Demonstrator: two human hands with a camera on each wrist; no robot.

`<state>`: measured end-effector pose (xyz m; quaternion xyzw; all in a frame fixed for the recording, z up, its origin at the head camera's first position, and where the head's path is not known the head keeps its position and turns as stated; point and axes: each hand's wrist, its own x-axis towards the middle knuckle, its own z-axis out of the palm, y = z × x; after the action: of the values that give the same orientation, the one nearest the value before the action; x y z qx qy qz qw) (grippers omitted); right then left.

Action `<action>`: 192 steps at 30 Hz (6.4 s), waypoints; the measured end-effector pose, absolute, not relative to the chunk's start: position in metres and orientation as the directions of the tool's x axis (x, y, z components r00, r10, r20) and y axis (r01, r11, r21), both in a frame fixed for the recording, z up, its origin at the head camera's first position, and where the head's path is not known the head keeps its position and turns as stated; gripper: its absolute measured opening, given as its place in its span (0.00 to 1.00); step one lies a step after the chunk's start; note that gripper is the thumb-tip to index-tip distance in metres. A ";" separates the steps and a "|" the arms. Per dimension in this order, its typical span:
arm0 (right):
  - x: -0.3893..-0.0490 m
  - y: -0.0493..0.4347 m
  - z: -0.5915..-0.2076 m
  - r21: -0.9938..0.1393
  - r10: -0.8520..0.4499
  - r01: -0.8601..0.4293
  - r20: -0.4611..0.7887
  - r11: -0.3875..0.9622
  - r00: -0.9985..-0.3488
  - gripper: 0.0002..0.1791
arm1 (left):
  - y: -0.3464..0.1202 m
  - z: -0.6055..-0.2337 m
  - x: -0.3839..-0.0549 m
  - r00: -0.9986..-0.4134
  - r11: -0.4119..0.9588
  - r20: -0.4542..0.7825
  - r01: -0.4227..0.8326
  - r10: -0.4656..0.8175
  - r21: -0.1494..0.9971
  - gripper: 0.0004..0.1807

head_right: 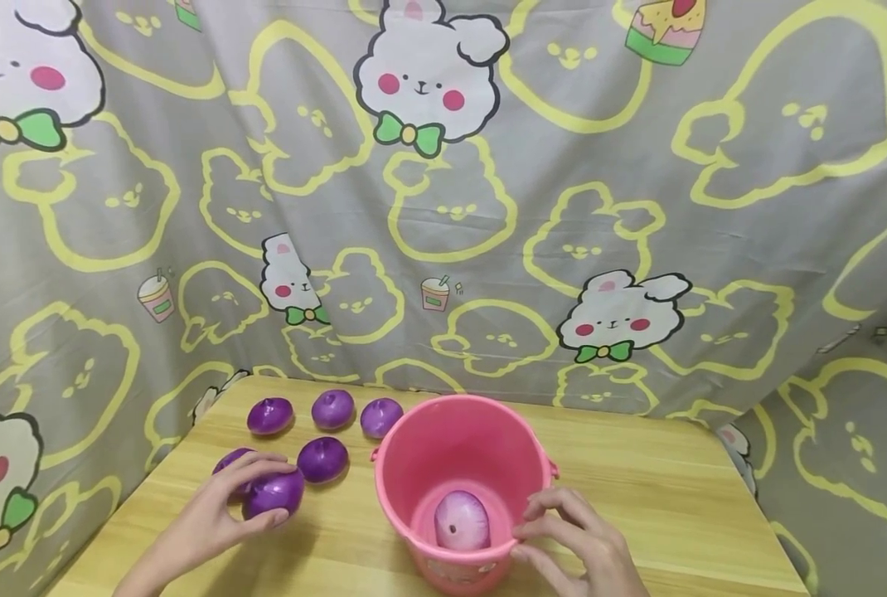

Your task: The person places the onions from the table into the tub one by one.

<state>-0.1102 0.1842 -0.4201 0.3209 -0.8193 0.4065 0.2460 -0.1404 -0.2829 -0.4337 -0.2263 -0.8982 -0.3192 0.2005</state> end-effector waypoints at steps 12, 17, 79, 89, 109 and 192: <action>-0.120 0.184 -0.431 -0.419 -0.339 -0.821 0.764 0.387 -0.549 0.28 | -0.277 -0.402 -0.150 -0.827 0.640 0.508 0.530 0.243 0.556 0.27; -0.121 0.184 -0.433 -0.409 -0.336 -0.835 0.779 0.368 -0.530 0.26 | -0.270 -0.390 -0.156 -0.825 0.606 0.509 0.540 0.245 0.584 0.27; -0.115 0.184 -0.425 -0.466 -0.313 -0.770 0.723 0.436 -0.615 0.28 | -0.219 -0.358 -0.179 -0.732 0.174 0.652 0.681 0.196 0.712 0.32; -0.113 0.183 -0.426 -0.467 -0.293 -0.752 0.721 0.465 -0.628 0.29 | -0.214 -0.358 -0.177 -0.724 0.148 0.666 0.689 0.179 0.710 0.32; -0.119 0.185 -0.428 -0.437 -0.336 -0.810 0.752 0.390 -0.568 0.26 | -0.198 -0.360 -0.174 -0.683 0.076 0.700 0.725 0.209 0.684 0.31; -0.116 0.186 -0.423 -0.474 -0.345 -0.771 0.702 0.425 -0.623 0.23 | -0.130 -0.386 -0.172 -0.670 0.250 0.588 0.728 0.453 0.638 0.23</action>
<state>-0.1157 0.1858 -0.4234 0.3475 -0.8029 0.4081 0.2607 -0.1720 -0.1297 -0.3862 -0.3799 -0.7774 -0.4804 0.1432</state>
